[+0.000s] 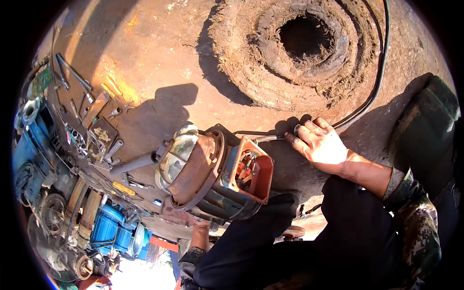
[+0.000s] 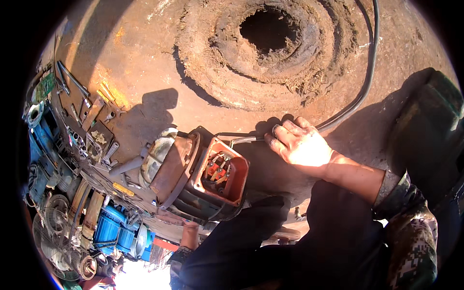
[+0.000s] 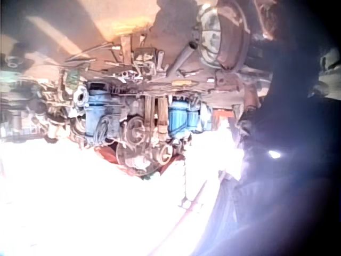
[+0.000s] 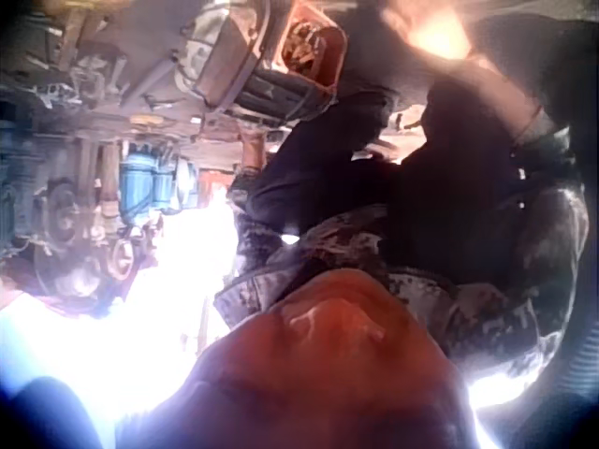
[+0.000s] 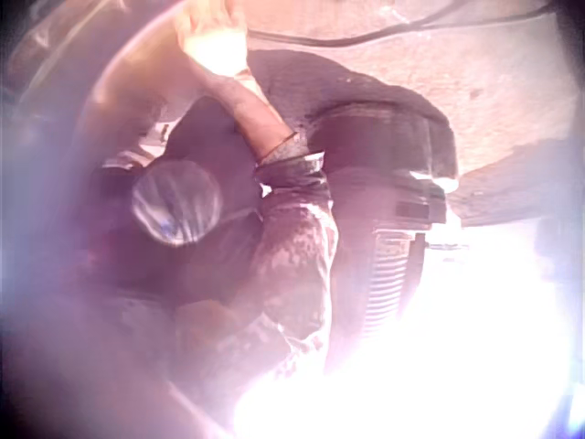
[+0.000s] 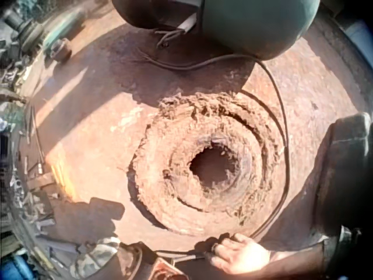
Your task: The person sits on the ground and uses a screwdriver to remove screws from a motor component. They then lift the motor, inspect the internal wiring, and place it back down.
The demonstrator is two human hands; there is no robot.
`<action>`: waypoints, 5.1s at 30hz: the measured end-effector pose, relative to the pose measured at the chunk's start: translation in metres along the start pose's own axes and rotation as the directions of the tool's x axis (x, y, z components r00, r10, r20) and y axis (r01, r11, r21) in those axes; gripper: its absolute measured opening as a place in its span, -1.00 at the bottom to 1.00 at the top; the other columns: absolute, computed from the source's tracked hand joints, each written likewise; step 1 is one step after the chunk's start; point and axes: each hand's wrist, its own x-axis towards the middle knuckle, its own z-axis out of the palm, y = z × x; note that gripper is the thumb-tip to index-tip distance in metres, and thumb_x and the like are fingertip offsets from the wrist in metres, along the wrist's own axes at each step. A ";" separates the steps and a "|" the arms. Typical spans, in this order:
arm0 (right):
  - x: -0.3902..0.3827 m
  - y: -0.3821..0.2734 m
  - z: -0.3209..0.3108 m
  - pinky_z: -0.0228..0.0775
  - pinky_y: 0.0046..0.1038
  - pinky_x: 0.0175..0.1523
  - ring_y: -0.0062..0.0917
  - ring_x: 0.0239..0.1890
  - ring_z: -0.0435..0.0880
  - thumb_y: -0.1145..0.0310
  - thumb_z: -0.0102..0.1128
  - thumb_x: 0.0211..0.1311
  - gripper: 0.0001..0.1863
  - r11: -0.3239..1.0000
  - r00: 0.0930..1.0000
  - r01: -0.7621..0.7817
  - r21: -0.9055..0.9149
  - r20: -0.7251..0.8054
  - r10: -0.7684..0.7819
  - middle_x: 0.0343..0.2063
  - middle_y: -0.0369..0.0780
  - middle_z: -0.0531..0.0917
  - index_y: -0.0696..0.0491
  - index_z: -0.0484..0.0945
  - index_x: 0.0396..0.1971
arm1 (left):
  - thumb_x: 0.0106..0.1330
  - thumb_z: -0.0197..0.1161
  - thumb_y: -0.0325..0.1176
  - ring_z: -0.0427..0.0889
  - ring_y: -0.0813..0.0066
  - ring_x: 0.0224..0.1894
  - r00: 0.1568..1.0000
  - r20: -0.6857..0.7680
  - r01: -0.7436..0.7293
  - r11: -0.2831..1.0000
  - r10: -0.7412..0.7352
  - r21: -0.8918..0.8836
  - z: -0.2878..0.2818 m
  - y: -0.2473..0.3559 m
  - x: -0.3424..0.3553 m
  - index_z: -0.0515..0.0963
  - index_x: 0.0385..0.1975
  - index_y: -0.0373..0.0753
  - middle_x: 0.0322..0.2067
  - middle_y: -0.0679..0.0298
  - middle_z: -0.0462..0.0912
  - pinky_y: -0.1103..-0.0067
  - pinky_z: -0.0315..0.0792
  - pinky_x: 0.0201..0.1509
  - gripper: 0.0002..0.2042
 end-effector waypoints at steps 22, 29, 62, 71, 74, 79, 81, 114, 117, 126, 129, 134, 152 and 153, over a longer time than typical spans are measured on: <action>0.033 0.047 -0.083 0.52 -0.27 -0.07 -0.33 -0.07 0.75 0.41 0.41 -0.05 -0.68 0.905 0.695 0.274 -0.325 -0.583 -0.420 -0.23 -0.25 0.69 0.06 0.74 -0.20 | 0.55 0.08 0.30 0.18 0.03 0.59 0.787 -0.541 -0.540 0.755 0.297 -0.371 -0.052 0.136 0.003 0.09 0.58 -0.40 0.53 -0.07 0.22 0.19 0.00 0.67 -0.08; 0.072 0.056 -0.059 0.41 -0.23 0.08 -0.35 -0.03 0.61 0.23 0.55 0.01 -0.70 0.959 0.668 -0.190 -0.209 -0.743 -0.030 -0.14 -0.29 0.64 -0.06 0.71 -0.24 | 0.72 -0.05 -0.03 0.23 0.09 0.57 0.783 -0.572 -0.504 0.790 0.246 -0.350 -0.046 0.132 0.001 0.18 0.55 -0.37 0.51 -0.02 0.28 0.25 0.03 0.65 -0.39; 0.003 -0.033 0.001 0.25 -0.08 0.08 -0.18 -0.04 0.57 0.43 0.43 0.04 -0.13 0.993 0.923 -0.025 0.118 -0.378 0.068 -0.16 -0.11 0.60 0.29 0.37 0.43 | 0.73 -0.01 -0.09 0.32 0.15 0.53 0.739 -0.654 -0.541 0.722 0.162 -0.431 -0.026 0.120 0.009 0.25 0.50 -0.39 0.48 0.00 0.34 0.26 0.15 0.61 -0.45; -0.015 -0.003 0.001 0.34 -0.22 0.03 -0.30 -0.14 0.61 0.45 0.43 -0.03 -0.57 0.955 0.756 0.245 0.164 -0.650 -0.082 -0.23 -0.22 0.64 0.07 0.70 -0.05 | 0.71 0.02 -0.06 0.33 0.18 0.48 0.795 -0.596 -0.523 0.629 0.115 -0.576 -0.025 0.111 0.011 0.24 0.50 -0.35 0.43 0.03 0.36 0.28 0.13 0.59 -0.43; -0.033 0.027 -0.010 0.37 -0.22 0.02 -0.30 -0.14 0.65 0.49 0.50 -0.05 -0.62 0.989 0.610 0.048 0.139 -0.788 0.081 -0.18 -0.24 0.72 0.04 0.72 -0.13 | 0.70 0.03 -0.02 0.31 0.20 0.49 0.834 -0.547 -0.472 0.603 0.069 -0.643 -0.021 0.103 0.008 0.19 0.53 -0.33 0.46 0.07 0.31 0.26 0.12 0.61 -0.39; -0.027 0.040 -0.005 0.15 -0.05 0.28 -0.20 0.03 0.58 0.25 0.46 0.13 -0.64 0.999 0.549 -0.017 0.052 -0.834 0.052 -0.02 -0.16 0.69 0.01 0.74 -0.06 | 0.69 0.02 0.05 0.25 0.19 0.52 0.785 -0.603 -0.555 0.590 0.139 -0.586 -0.016 0.098 0.020 0.16 0.54 -0.31 0.48 0.07 0.26 0.25 0.08 0.63 -0.35; -0.024 0.040 -0.004 0.10 -0.04 0.31 -0.21 0.05 0.57 0.22 0.44 0.15 -0.62 0.995 0.640 -0.014 0.104 -0.764 0.089 0.02 -0.17 0.70 -0.02 0.74 -0.02 | 0.69 0.02 0.07 0.25 0.17 0.52 0.767 -0.629 -0.542 0.657 0.131 -0.524 -0.017 0.100 0.023 0.18 0.52 -0.31 0.46 0.06 0.28 0.23 0.08 0.63 -0.35; 0.151 -0.192 -0.146 0.51 0.08 0.25 0.09 0.21 0.55 0.33 0.69 -0.21 -0.21 0.719 0.722 0.681 -0.143 0.297 -0.625 0.18 0.06 0.53 0.13 0.61 0.17 | 0.31 0.51 -0.06 0.50 -0.22 0.36 0.768 -0.537 -0.194 0.672 -0.349 -0.715 0.042 -0.076 0.083 0.40 0.47 -0.23 0.26 -0.09 0.63 0.13 0.37 0.47 -0.23; 0.188 -0.239 -0.115 0.50 0.03 0.27 0.06 0.23 0.56 0.26 0.71 -0.28 -0.16 0.687 0.674 0.717 -0.115 0.363 -0.643 0.15 0.02 0.56 0.13 0.64 0.17 | 0.27 0.53 0.06 0.57 -0.21 0.28 0.756 -0.549 -0.166 0.708 -0.355 -0.687 0.049 -0.079 0.089 0.44 0.43 -0.22 0.22 -0.08 0.65 0.11 0.41 0.43 -0.21; 0.210 -0.262 -0.043 0.39 0.01 0.16 -0.18 0.13 0.65 0.11 0.56 -0.18 -0.53 0.618 0.664 0.739 -0.267 0.446 -0.601 -0.03 -0.22 0.68 -0.06 0.81 -0.17 | 0.22 0.61 -0.05 0.55 -0.21 0.26 0.740 -0.478 -0.038 0.680 -0.472 -0.732 0.056 -0.065 0.056 0.44 0.36 -0.29 0.18 -0.12 0.63 0.13 0.37 0.43 -0.23; 0.214 -0.266 -0.040 0.39 0.05 0.16 -0.14 0.14 0.63 0.13 0.53 -0.24 -0.56 0.591 0.639 0.759 -0.274 0.486 -0.596 0.00 -0.19 0.67 -0.06 0.79 -0.24 | 0.18 0.65 -0.17 0.53 -0.20 0.20 0.723 -0.520 -0.154 0.628 -0.454 -0.763 0.059 -0.064 0.049 0.43 0.36 -0.32 0.13 -0.13 0.61 0.08 0.39 0.35 -0.22; 0.222 -0.281 -0.032 0.38 0.16 0.22 -0.09 0.21 0.60 0.19 0.50 -0.27 -0.64 0.603 0.668 0.723 -0.336 0.562 -0.488 0.06 -0.11 0.63 -0.06 0.73 -0.35 | 0.16 0.64 -0.32 0.53 -0.16 0.18 0.698 -0.574 -0.264 0.592 -0.427 -0.761 0.058 -0.063 0.051 0.38 0.40 -0.35 0.14 -0.12 0.57 0.06 0.38 0.33 -0.19; 0.205 -0.276 -0.024 0.26 0.10 0.49 -0.10 0.43 0.49 -0.14 0.52 0.05 -0.38 0.611 0.545 0.784 -0.111 0.596 -0.590 0.30 -0.08 0.58 -0.05 0.71 0.03 | 0.47 0.40 -0.24 0.45 -0.04 0.39 0.752 -0.540 -0.347 0.470 -0.378 -0.812 0.075 -0.077 0.060 0.37 0.47 -0.27 0.33 -0.06 0.52 0.16 0.27 0.51 -0.38; 0.205 -0.276 -0.024 0.25 0.09 0.49 -0.11 0.44 0.48 -0.14 0.51 0.06 -0.36 0.601 0.541 0.792 -0.104 0.574 -0.614 0.31 -0.08 0.57 -0.05 0.69 0.06 | 0.46 0.42 -0.19 0.46 -0.08 0.38 0.738 -0.561 -0.376 0.461 -0.375 -0.804 0.075 -0.076 0.065 0.37 0.46 -0.28 0.32 -0.07 0.54 0.13 0.28 0.49 -0.36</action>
